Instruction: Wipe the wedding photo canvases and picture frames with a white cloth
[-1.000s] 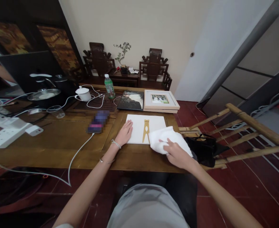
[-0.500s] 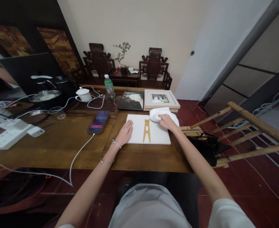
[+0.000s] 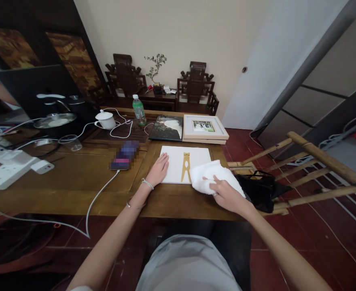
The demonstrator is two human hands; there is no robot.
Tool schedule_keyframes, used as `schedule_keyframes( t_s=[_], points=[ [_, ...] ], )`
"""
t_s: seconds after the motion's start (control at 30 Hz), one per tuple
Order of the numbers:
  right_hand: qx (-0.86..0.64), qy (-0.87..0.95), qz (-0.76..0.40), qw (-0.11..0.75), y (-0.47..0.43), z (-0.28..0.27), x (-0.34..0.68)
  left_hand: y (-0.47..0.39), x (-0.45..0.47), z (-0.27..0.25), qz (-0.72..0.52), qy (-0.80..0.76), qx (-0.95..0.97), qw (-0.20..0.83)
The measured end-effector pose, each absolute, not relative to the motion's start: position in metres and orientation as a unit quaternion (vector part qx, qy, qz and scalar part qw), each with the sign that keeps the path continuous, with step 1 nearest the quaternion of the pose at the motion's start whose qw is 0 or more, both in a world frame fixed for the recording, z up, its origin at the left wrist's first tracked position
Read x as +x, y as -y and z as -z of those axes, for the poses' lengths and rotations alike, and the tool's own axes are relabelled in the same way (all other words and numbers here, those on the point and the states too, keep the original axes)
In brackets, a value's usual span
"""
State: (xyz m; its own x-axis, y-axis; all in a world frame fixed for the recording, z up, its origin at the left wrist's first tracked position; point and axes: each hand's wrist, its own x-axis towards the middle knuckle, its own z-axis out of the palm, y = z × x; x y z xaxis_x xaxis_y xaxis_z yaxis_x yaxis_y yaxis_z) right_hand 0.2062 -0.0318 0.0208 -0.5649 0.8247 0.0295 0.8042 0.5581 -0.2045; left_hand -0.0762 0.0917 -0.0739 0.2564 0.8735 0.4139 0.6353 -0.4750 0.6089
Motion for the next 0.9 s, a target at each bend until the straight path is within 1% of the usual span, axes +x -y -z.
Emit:
schedule_keyframes(
  t_s=[0.1, 0.37, 0.47, 0.6, 0.73, 0.9],
  points=[
    [-0.479, 0.871, -0.087, 0.064, 0.012, -0.024, 0.208, -0.092, -0.076, 0.074, -0.367, -0.485, 0.777, 0.163],
    [-0.537, 0.835, -0.044, 0.11, -0.096, -0.022, 0.199, -0.092, -0.078, 0.073, -0.36, -0.486, 0.778, 0.169],
    [-0.541, 0.832, -0.037, 0.116, -0.111, -0.017, 0.194, -0.093, -0.079, 0.073, -0.354, -0.485, 0.783, 0.162],
    [-0.536, 0.835, -0.034, 0.117, -0.089, -0.006, 0.191, -0.092, -0.078, 0.073, -0.365, -0.484, 0.778, 0.166],
    [-0.498, 0.857, -0.05, 0.122, -0.03, -0.003, 0.196, -0.091, -0.077, 0.073, -0.365, -0.484, 0.777, 0.168],
    [-0.448, 0.885, -0.102, 0.077, 0.031, -0.021, 0.202, -0.091, -0.077, 0.071, -0.355, -0.487, 0.781, 0.161]
  ],
)
